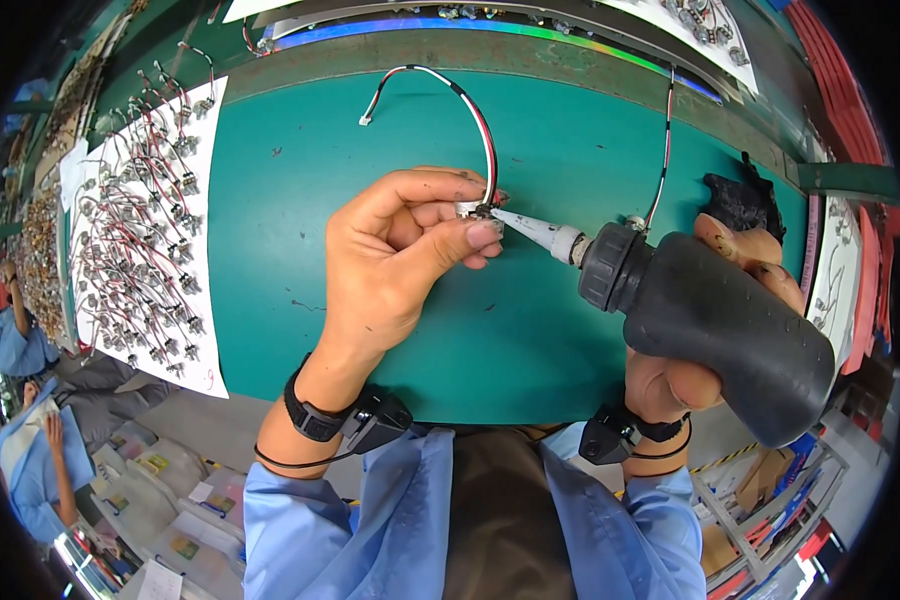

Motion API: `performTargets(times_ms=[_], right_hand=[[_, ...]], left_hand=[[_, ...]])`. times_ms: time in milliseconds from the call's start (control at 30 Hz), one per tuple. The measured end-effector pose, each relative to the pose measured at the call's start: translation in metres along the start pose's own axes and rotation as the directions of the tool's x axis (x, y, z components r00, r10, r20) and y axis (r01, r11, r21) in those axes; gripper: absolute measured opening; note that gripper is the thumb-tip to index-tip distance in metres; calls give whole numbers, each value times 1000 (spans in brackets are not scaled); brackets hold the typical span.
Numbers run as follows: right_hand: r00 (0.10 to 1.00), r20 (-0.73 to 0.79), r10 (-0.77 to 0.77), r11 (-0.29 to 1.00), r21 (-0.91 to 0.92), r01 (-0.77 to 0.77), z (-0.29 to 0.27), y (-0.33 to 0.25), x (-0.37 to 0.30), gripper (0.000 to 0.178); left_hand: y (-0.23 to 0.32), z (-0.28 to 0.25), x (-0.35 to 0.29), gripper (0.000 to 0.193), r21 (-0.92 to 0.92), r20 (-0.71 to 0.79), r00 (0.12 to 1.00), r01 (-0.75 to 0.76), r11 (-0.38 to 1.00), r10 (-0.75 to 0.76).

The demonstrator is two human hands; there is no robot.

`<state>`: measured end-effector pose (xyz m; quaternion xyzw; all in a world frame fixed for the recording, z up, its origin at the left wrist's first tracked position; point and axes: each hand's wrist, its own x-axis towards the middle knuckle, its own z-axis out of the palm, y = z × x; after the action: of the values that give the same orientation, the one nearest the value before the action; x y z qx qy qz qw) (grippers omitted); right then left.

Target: The person wipes a cloth with a bottle, applies liquid to several wire assemblies, and places them onto a tray. Finally, they pick up the tray and move it to a different location on the workbench.

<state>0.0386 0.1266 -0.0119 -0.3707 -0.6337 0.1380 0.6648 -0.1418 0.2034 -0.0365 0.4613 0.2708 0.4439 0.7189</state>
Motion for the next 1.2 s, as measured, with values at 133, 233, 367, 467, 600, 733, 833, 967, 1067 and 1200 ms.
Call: performTargets(times_ms=[133, 233, 367, 467, 600, 733, 833, 967, 1067, 1200], right_hand=[[1000, -5, -27, 1000, -13, 27, -1, 2, -1, 83], [998, 27, -61, 998, -21, 62, -4, 2, 3, 82], [987, 99, -126, 992, 31, 123, -6, 4, 7, 80], [987, 74, -142, 989, 57, 138, -5, 5, 5, 78], [993, 34, -115, 993, 43, 114, -3, 5, 3, 79], [991, 22, -133, 991, 17, 133, -1, 7, 4, 79], [991, 27, -132, 991, 5, 132, -1, 7, 4, 79], [991, 34, -132, 991, -14, 132, -1, 6, 4, 80], [986, 72, -152, 986, -53, 156, -4, 4, 5, 81], [989, 52, -141, 990, -18, 142, -2, 7, 3, 82]], left_hand=[[0, 0, 0, 21, 13, 4, 1000, -2, 1000, 2], [-1, 0, 0, 21, 18, 8, 1000, 0, 1000, 0], [-1, -1, 0, 21, 24, 11, 1000, 4, 1000, -4], [0, 0, 0, 20, 34, 12, 1000, -1, 999, 1], [1, 1, 0, 20, 45, 0, 1000, 3, 999, -3], [1, 0, 0, 20, 52, -2, 1000, 7, 999, -7], [1, 1, 1, 19, 45, -6, 1000, 1, 999, -1], [0, -1, 1, 19, 64, 4, 1000, -13, 998, 13], [1, 0, 1, 19, 66, -3, 1000, -12, 998, 12], [1, 0, 1, 19, 65, -8, 1000, -11, 998, 12]])
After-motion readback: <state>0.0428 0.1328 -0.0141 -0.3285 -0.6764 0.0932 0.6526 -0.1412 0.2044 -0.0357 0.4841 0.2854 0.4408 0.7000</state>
